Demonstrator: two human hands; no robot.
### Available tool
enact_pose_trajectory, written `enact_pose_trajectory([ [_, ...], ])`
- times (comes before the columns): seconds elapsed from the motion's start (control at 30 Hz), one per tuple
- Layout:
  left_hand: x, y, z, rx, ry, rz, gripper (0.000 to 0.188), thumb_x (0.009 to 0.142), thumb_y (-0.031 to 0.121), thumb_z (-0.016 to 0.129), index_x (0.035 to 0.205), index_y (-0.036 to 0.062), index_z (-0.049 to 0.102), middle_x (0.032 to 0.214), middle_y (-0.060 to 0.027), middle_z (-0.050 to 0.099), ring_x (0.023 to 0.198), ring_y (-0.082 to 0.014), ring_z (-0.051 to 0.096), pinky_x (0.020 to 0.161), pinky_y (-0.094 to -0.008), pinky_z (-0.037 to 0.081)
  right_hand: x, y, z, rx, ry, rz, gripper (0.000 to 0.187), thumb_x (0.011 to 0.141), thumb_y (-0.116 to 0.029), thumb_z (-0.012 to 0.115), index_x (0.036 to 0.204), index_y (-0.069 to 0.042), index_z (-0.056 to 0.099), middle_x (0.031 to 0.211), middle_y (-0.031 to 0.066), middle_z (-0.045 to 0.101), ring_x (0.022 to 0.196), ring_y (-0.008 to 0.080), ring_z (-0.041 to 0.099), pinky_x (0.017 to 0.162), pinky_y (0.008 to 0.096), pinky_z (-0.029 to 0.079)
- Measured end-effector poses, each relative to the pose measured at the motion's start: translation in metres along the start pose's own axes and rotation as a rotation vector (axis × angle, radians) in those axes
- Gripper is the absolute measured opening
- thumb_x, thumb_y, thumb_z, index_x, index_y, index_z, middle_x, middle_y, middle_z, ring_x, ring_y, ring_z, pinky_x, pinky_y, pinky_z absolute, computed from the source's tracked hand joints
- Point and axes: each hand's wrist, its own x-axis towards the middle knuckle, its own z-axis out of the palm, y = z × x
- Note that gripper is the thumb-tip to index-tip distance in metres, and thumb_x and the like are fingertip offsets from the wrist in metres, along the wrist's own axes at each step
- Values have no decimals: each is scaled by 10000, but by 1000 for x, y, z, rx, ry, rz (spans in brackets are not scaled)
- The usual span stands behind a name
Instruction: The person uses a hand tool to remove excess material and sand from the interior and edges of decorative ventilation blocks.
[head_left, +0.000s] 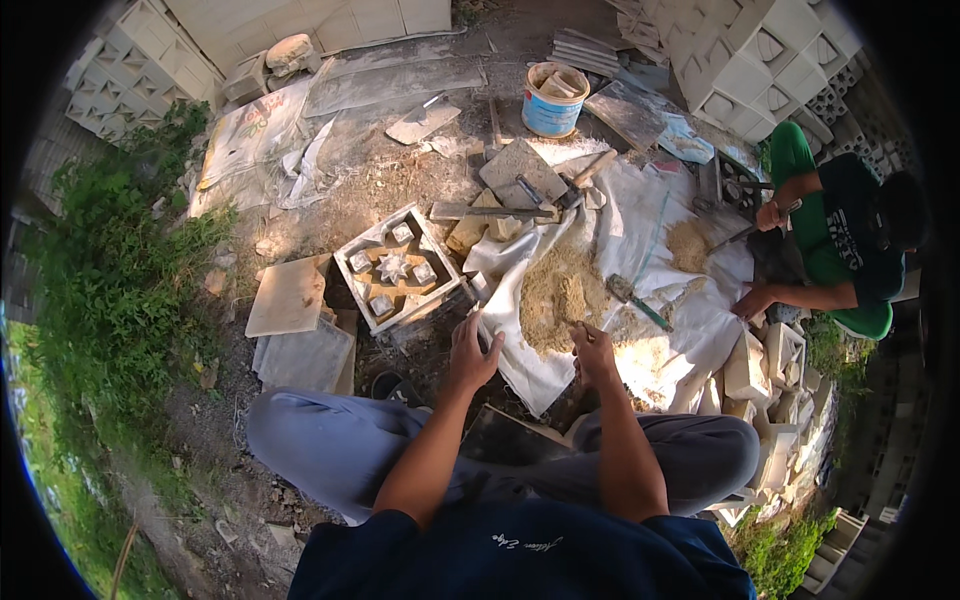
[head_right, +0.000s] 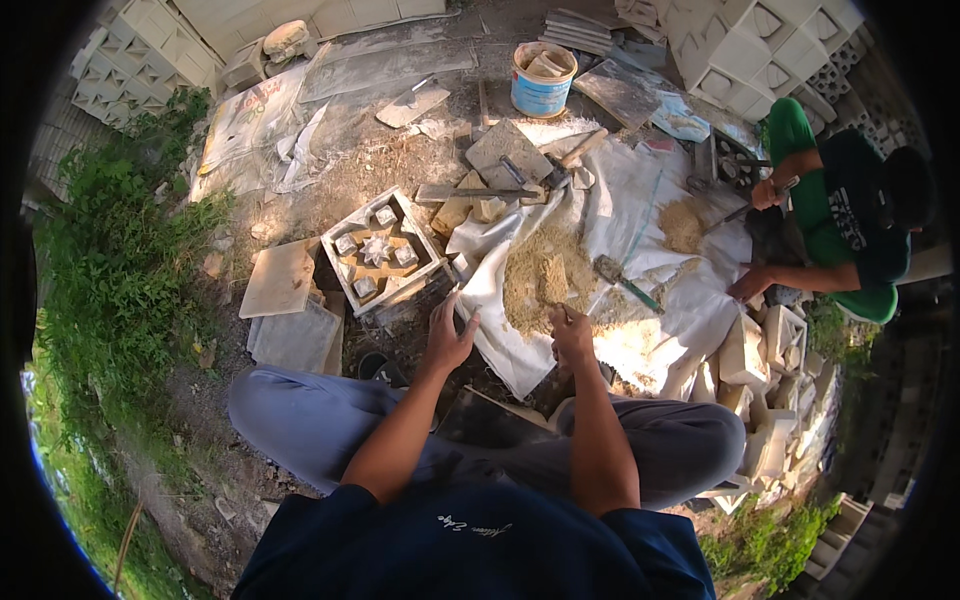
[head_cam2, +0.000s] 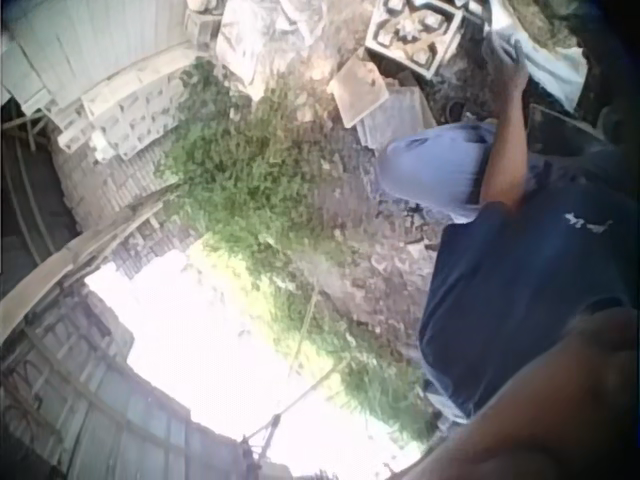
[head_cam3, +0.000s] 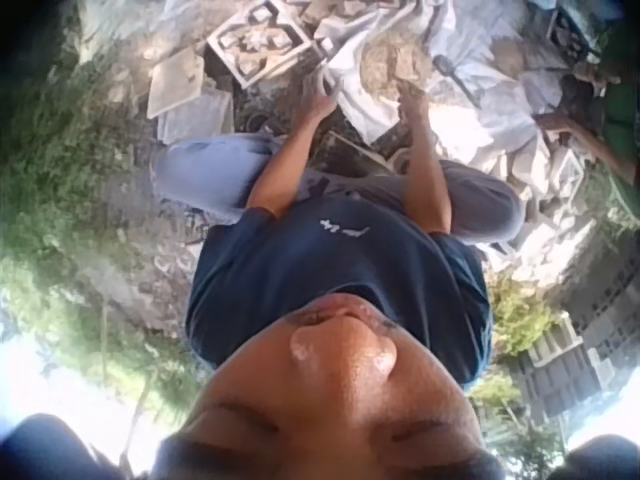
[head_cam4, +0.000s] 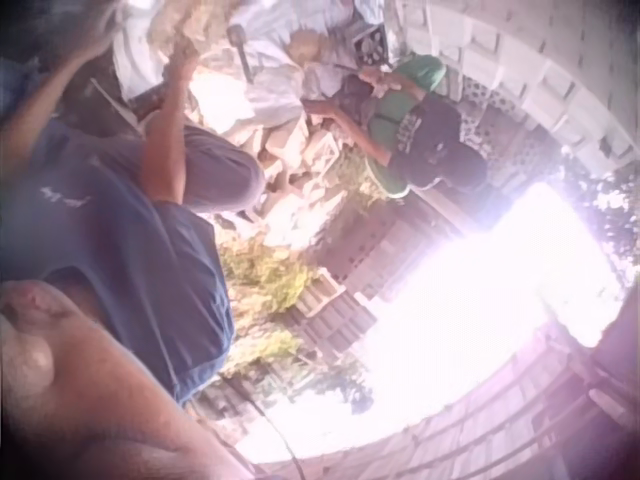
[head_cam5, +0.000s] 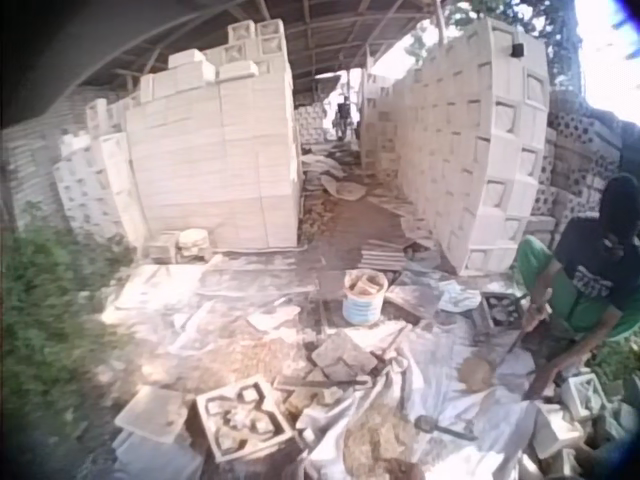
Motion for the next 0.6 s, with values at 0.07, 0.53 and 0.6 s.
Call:
enact_pose_trajectory([
  [0.07, 4, 0, 8, 1, 49, 3, 689, 959, 383, 701, 1483, 1, 467, 1469, -274, 525, 1372, -472, 465, 1165, -538, 375, 1, 2, 2, -14, 14, 20, 328, 1017, -291, 655, 1251, -67, 708, 654, 8, 560, 470, 116, 534, 420, 318, 421],
  [0.53, 44, 0, -13, -65, 282, -66, 781, 1002, 407, 619, 1602, 21, 299, 1632, -263, 345, 1523, -499, 266, 1248, -569, 222, -36, -68, 40, -167, -32, -47, 297, 1031, -284, 641, 1204, -46, 675, 664, 19, 552, 453, 124, 533, 387, 304, 443],
  [0.6, 52, -8, -29, -84, 348, -115, 748, 1020, 419, 587, 1594, 22, 319, 1631, -255, 352, 1520, -493, 276, 1245, -574, 222, -49, -98, 63, -165, -59, -59, 282, 1030, -251, 639, 1210, -38, 687, 651, 17, 546, 444, 122, 524, 383, 311, 428],
])
